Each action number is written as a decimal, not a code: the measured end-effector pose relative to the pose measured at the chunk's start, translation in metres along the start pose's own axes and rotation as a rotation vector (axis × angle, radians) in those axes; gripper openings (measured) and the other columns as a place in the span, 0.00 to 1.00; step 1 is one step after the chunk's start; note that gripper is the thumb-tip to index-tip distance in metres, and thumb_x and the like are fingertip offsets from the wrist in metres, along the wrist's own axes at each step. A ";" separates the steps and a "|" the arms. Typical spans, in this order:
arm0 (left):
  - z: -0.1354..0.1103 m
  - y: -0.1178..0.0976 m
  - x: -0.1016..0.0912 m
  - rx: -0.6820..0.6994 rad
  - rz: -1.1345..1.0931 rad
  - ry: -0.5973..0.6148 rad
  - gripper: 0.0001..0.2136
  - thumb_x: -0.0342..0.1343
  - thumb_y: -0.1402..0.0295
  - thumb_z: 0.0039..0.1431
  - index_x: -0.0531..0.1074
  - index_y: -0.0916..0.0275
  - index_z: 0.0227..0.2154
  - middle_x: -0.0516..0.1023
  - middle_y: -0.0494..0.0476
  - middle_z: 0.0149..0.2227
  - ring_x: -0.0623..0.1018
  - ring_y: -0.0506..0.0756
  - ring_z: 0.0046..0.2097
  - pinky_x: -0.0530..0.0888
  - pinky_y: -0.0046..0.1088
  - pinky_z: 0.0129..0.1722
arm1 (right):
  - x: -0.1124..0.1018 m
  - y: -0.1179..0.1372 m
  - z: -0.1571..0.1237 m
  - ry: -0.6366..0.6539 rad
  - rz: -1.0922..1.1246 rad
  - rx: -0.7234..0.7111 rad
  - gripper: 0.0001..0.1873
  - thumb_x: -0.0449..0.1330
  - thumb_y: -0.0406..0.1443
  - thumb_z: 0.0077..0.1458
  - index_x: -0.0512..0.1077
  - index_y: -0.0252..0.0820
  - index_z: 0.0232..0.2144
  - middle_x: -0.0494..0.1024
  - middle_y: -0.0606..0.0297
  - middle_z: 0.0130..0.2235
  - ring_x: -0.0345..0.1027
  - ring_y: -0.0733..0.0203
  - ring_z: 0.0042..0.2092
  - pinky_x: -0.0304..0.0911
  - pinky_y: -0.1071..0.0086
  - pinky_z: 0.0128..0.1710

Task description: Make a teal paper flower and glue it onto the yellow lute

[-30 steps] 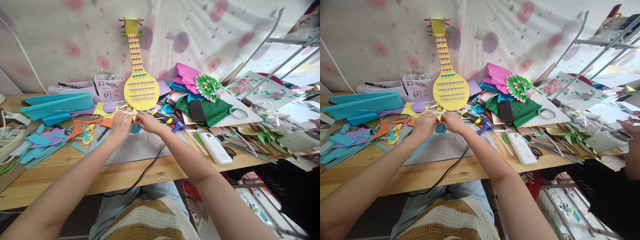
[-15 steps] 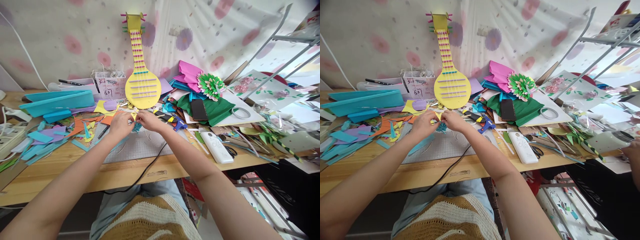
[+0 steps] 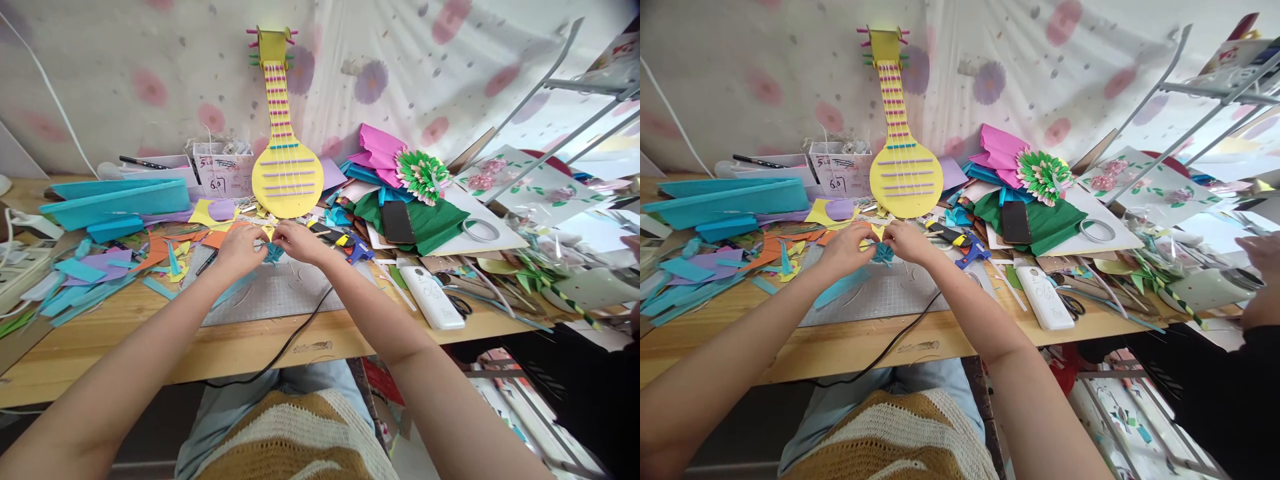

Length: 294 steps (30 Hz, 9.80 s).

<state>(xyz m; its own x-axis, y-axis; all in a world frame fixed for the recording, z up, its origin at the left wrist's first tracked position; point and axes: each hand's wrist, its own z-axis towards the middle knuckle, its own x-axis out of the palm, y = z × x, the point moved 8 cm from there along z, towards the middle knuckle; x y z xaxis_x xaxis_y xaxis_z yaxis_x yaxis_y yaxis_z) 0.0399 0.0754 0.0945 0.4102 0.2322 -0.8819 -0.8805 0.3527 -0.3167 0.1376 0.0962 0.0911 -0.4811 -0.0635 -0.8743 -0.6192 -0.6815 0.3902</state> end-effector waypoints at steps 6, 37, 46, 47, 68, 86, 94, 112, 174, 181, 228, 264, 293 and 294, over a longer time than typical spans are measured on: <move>0.001 0.008 -0.003 -0.059 -0.076 -0.071 0.05 0.57 0.64 0.48 0.72 0.60 0.26 0.77 0.56 0.34 0.74 0.58 0.41 0.68 0.34 0.41 | -0.005 0.003 0.000 -0.002 0.020 0.014 0.06 0.55 0.29 0.54 0.72 0.35 0.31 0.71 0.61 0.34 0.63 0.64 0.38 0.54 0.72 0.38; 0.003 0.011 -0.002 -0.152 -0.129 0.009 0.05 0.57 0.65 0.49 0.72 0.60 0.25 0.77 0.56 0.37 0.73 0.58 0.44 0.68 0.34 0.44 | -0.009 0.002 0.004 -0.006 0.098 -0.003 0.02 0.58 0.29 0.51 0.71 0.35 0.29 0.67 0.62 0.36 0.62 0.65 0.37 0.56 0.71 0.41; -0.003 0.021 -0.012 -0.210 -0.226 -0.031 0.06 0.60 0.64 0.45 0.71 0.59 0.24 0.78 0.53 0.35 0.74 0.56 0.40 0.68 0.30 0.38 | -0.010 0.006 0.004 -0.032 0.117 0.013 0.04 0.57 0.30 0.52 0.72 0.35 0.28 0.69 0.62 0.35 0.62 0.66 0.36 0.56 0.71 0.40; -0.003 0.023 -0.012 -0.215 -0.234 -0.030 0.06 0.60 0.63 0.45 0.71 0.59 0.24 0.78 0.53 0.34 0.74 0.56 0.39 0.68 0.30 0.37 | -0.009 0.005 0.004 -0.037 0.125 0.017 0.04 0.57 0.30 0.52 0.72 0.35 0.28 0.69 0.63 0.35 0.62 0.66 0.35 0.56 0.71 0.40; -0.001 0.021 -0.013 -0.232 -0.165 -0.057 0.08 0.62 0.60 0.45 0.72 0.58 0.24 0.78 0.55 0.36 0.74 0.59 0.41 0.69 0.33 0.36 | -0.009 0.004 0.004 -0.050 -0.041 0.007 0.04 0.58 0.34 0.53 0.71 0.38 0.29 0.71 0.62 0.36 0.61 0.60 0.41 0.53 0.69 0.39; 0.002 0.012 -0.011 -0.015 -0.120 -0.108 0.07 0.61 0.63 0.48 0.71 0.58 0.28 0.76 0.56 0.40 0.71 0.58 0.47 0.67 0.35 0.46 | -0.009 -0.001 0.000 -0.066 -0.021 -0.008 0.06 0.56 0.35 0.55 0.71 0.38 0.31 0.70 0.61 0.37 0.61 0.60 0.42 0.54 0.69 0.41; -0.001 0.005 -0.012 0.089 -0.094 -0.184 0.04 0.60 0.68 0.49 0.71 0.59 0.24 0.74 0.57 0.39 0.69 0.57 0.48 0.66 0.36 0.48 | -0.004 0.002 0.003 -0.048 -0.021 -0.018 0.06 0.55 0.34 0.56 0.71 0.38 0.30 0.71 0.61 0.37 0.62 0.59 0.43 0.55 0.69 0.42; -0.043 0.013 0.049 -0.868 -1.516 -0.062 0.06 0.53 0.68 0.56 0.72 0.65 0.30 0.79 0.59 0.34 0.79 0.52 0.38 0.74 0.31 0.43 | -0.006 0.021 -0.019 -0.348 -0.328 -0.115 0.13 0.46 0.36 0.62 0.70 0.39 0.33 0.71 0.56 0.41 0.58 0.56 0.45 0.57 0.65 0.45; -0.040 0.012 0.099 -0.870 -1.750 -0.428 0.02 0.60 0.74 0.46 0.72 0.65 0.25 0.76 0.52 0.29 0.75 0.48 0.35 0.71 0.30 0.43 | 0.063 -0.056 -0.032 -0.626 1.403 0.493 0.26 0.68 0.33 0.32 0.55 0.45 0.30 0.73 0.77 0.21 0.71 0.66 0.24 0.67 0.73 0.28; -0.040 0.009 0.094 -0.865 -1.788 -0.392 0.02 0.57 0.78 0.46 0.73 0.66 0.24 0.76 0.53 0.29 0.75 0.49 0.34 0.72 0.31 0.43 | 0.060 -0.060 -0.032 -0.654 1.426 0.496 0.25 0.67 0.32 0.31 0.54 0.44 0.29 0.74 0.76 0.20 0.70 0.66 0.23 0.67 0.72 0.27; -0.037 0.019 0.090 -0.845 -1.772 -0.489 0.02 0.59 0.76 0.43 0.73 0.66 0.23 0.77 0.53 0.27 0.76 0.49 0.32 0.71 0.29 0.41 | 0.059 -0.046 -0.035 -0.620 1.443 0.443 0.20 0.68 0.38 0.37 0.61 0.43 0.30 0.74 0.74 0.24 0.71 0.67 0.26 0.69 0.72 0.31; -0.028 0.033 0.075 -0.891 -1.671 -0.173 0.08 0.49 0.79 0.48 0.66 0.64 0.31 0.74 0.51 0.26 0.75 0.50 0.27 0.76 0.31 0.32 | 0.026 -0.094 -0.060 -0.696 1.536 0.701 0.02 0.53 0.34 0.48 0.64 0.40 0.28 0.67 0.74 0.19 0.53 0.74 0.16 0.48 0.77 0.16; -0.014 0.057 0.066 -0.594 -0.977 0.010 0.21 0.61 0.79 0.40 0.73 0.60 0.41 0.72 0.60 0.49 0.75 0.50 0.35 0.70 0.27 0.41 | 0.072 -0.073 -0.044 -0.140 1.221 0.755 0.10 0.62 0.33 0.47 0.63 0.40 0.21 0.67 0.74 0.14 0.50 0.75 0.13 0.47 0.80 0.10; -0.015 0.057 0.063 -0.565 -0.937 -0.004 0.21 0.60 0.81 0.40 0.73 0.60 0.41 0.71 0.59 0.50 0.75 0.50 0.35 0.70 0.26 0.42 | 0.072 -0.073 -0.044 -0.137 1.220 0.764 0.10 0.61 0.33 0.48 0.64 0.39 0.20 0.67 0.73 0.14 0.50 0.75 0.13 0.47 0.80 0.10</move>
<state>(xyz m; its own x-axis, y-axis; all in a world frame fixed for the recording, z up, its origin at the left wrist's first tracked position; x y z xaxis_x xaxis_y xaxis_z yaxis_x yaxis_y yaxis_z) 0.0113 0.0963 0.0157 0.9742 0.0916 -0.2062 -0.1997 -0.0756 -0.9769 0.1750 0.1092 -0.0133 -0.9692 -0.2111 0.1269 0.0602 0.2968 0.9530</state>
